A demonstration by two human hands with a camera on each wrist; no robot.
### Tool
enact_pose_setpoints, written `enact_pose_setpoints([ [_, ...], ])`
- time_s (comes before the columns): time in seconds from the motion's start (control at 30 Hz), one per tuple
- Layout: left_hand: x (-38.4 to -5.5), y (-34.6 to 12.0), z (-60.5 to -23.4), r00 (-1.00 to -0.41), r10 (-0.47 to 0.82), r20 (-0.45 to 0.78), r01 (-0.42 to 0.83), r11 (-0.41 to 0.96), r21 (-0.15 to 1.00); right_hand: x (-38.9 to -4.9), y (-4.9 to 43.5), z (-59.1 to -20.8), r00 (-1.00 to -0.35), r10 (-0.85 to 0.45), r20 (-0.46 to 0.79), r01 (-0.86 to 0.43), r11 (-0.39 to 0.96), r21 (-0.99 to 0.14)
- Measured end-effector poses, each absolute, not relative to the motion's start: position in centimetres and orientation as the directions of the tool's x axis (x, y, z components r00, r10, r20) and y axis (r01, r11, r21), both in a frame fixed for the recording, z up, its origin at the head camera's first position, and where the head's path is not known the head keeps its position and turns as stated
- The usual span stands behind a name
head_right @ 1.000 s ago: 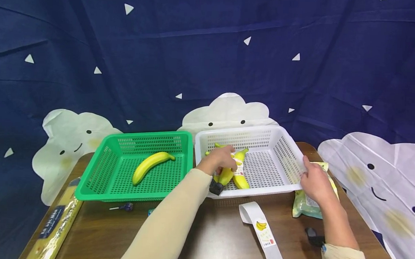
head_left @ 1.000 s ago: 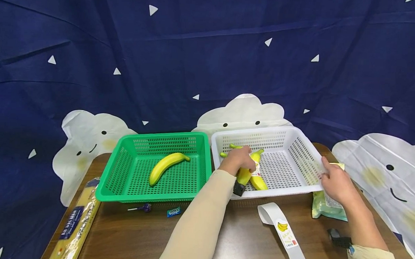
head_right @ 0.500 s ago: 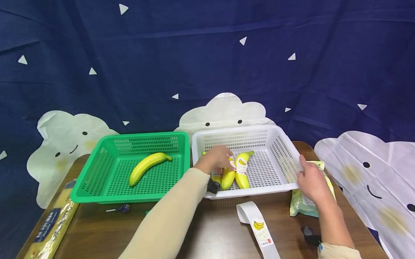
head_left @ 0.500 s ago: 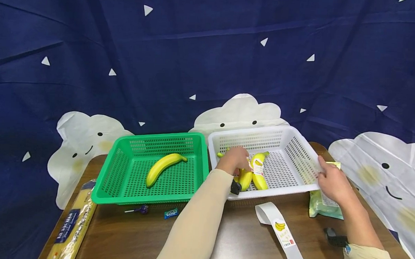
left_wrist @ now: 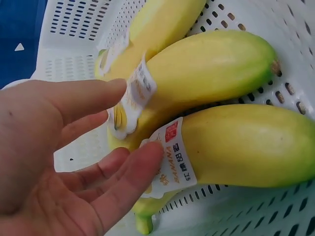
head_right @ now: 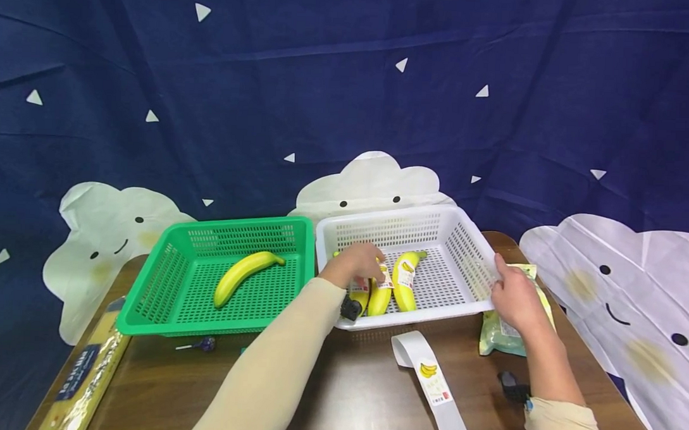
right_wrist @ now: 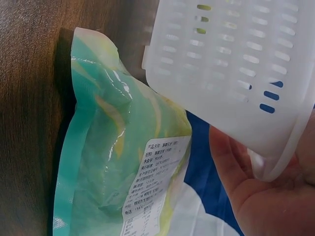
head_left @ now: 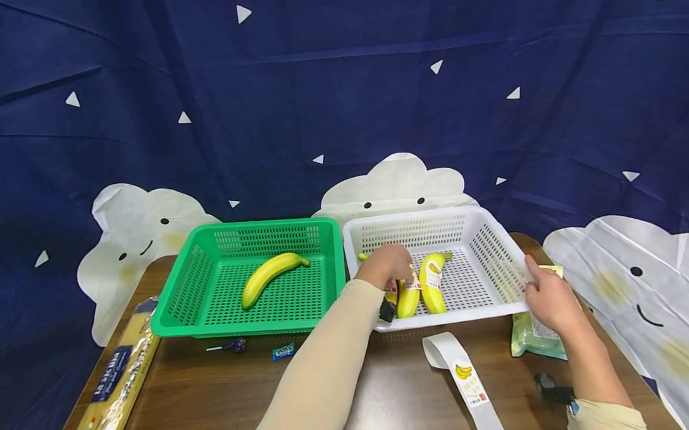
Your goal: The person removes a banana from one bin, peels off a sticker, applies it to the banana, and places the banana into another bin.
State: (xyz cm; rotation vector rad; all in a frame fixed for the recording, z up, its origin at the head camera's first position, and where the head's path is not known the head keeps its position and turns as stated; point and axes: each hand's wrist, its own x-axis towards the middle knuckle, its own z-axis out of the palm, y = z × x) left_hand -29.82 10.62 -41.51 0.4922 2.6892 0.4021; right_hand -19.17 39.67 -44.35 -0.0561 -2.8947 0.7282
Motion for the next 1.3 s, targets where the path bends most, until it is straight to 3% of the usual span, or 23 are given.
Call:
enact_pose_setpoints([
  [0.2,-29.7,10.4,-40.9,-0.874,0.401,-0.272,0.268,0.868,0.418,-19.2,39.9,-44.3,-0.987,0.091,0.131,0.019,0.881,-0.474],
  [0.33,-29.6,10.3,-40.4,-0.86,0.458,-0.225,0.336,0.841,0.425,-19.2,40.1,-44.3,-0.987,0.091,0.134,0.018,0.884,-0.467],
  [0.7,-28.0,8.1,-36.0,-0.828,0.557,0.061,0.492,0.671,0.555,-19.1,39.9,-44.4,-0.985,0.09,0.149,0.01,0.884,-0.468],
  [0.9,-24.6,2.9,-35.3,-0.848,0.465,0.255,0.498,0.531,0.685,-19.5,39.6,-45.0,-0.98,0.082,0.18,-0.012,0.884,-0.467],
  [1.1,-21.1,-4.8,-36.5,-0.844,0.261,0.469,0.536,0.38,0.754,-19.6,39.2,-45.0,-0.982,0.076,0.17,-0.015,0.879,-0.477],
  [1.3,-18.2,-13.0,-38.4,-0.778,0.003,0.628,0.551,0.484,0.68,-19.6,39.3,-44.7,-0.981,0.081,0.174,-0.008,0.887,-0.461],
])
